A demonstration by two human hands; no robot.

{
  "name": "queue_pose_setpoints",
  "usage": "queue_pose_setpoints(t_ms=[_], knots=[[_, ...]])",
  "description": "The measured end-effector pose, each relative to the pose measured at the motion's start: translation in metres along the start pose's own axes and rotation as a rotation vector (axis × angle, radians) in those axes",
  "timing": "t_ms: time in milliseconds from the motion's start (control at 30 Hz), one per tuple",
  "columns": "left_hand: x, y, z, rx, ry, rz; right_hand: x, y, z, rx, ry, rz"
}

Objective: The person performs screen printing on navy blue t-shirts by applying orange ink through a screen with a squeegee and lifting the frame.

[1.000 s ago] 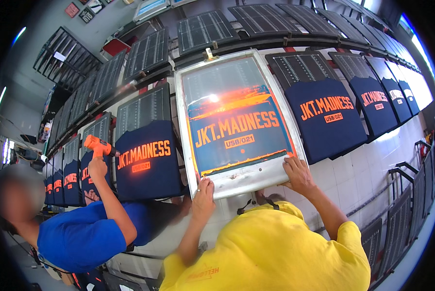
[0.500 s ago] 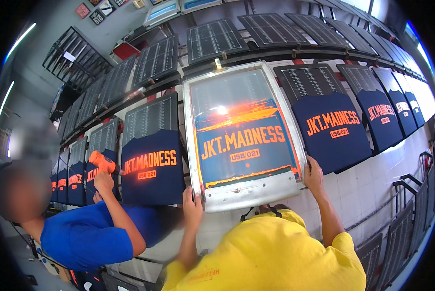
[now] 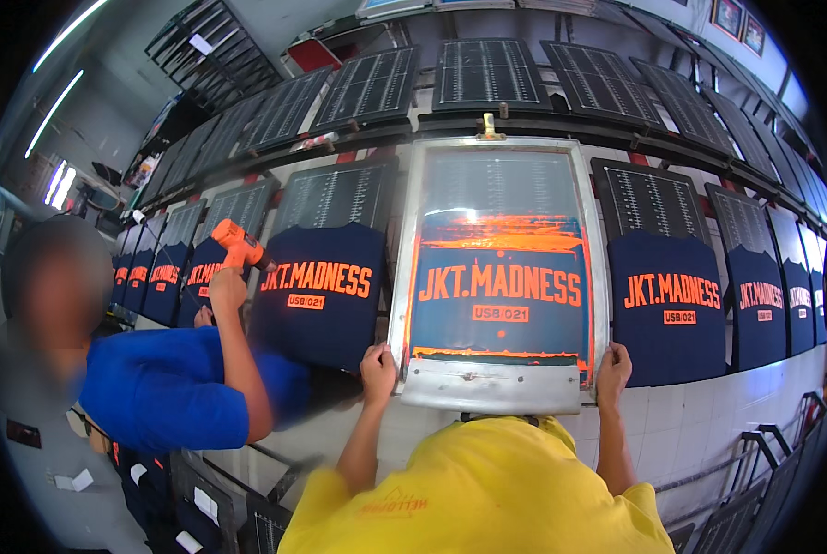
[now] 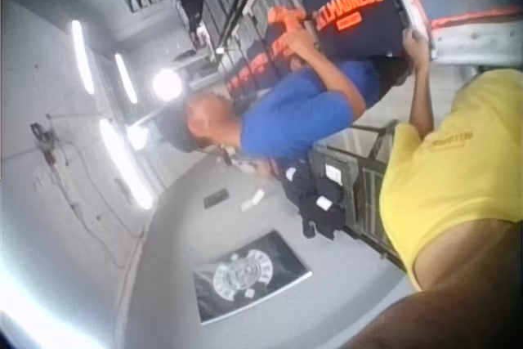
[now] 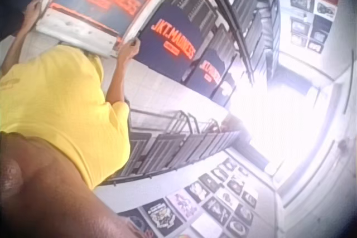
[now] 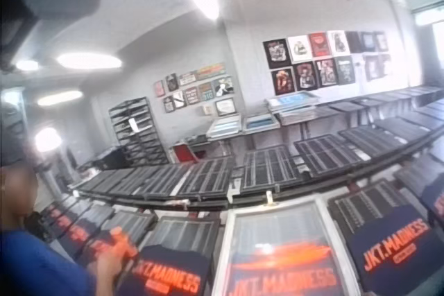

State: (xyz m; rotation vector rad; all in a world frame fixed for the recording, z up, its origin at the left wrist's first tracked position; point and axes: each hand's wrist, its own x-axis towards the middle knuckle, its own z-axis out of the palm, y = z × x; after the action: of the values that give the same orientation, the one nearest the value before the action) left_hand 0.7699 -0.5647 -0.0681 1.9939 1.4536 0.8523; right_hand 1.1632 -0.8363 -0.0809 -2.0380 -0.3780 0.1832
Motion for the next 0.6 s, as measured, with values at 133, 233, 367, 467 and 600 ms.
queue_pose_setpoints(t_ms=[133, 233, 367, 467, 600], knots=[[-0.003, -0.001, 0.002, -0.008, 0.015, -0.021, -0.001, -0.007, -0.001, 0.06, -0.012, 0.009], [-0.002, 0.0, 0.005, -0.026, 0.035, -0.038, 0.001, -0.005, 0.0, 0.061, -0.012, 0.045], [-0.001, 0.001, 0.004, 0.005, 0.022, -0.051, -0.001, -0.002, 0.0, 0.099, 0.008, 0.054], [-0.003, -0.001, 0.005, -0.008, 0.043, -0.061, 0.0, -0.007, -0.001, 0.085, -0.038, 0.099], [-0.002, -0.006, 0.005, 0.006, 0.023, -0.121, -0.003, -0.002, -0.003, 0.086, -0.041, 0.077]])
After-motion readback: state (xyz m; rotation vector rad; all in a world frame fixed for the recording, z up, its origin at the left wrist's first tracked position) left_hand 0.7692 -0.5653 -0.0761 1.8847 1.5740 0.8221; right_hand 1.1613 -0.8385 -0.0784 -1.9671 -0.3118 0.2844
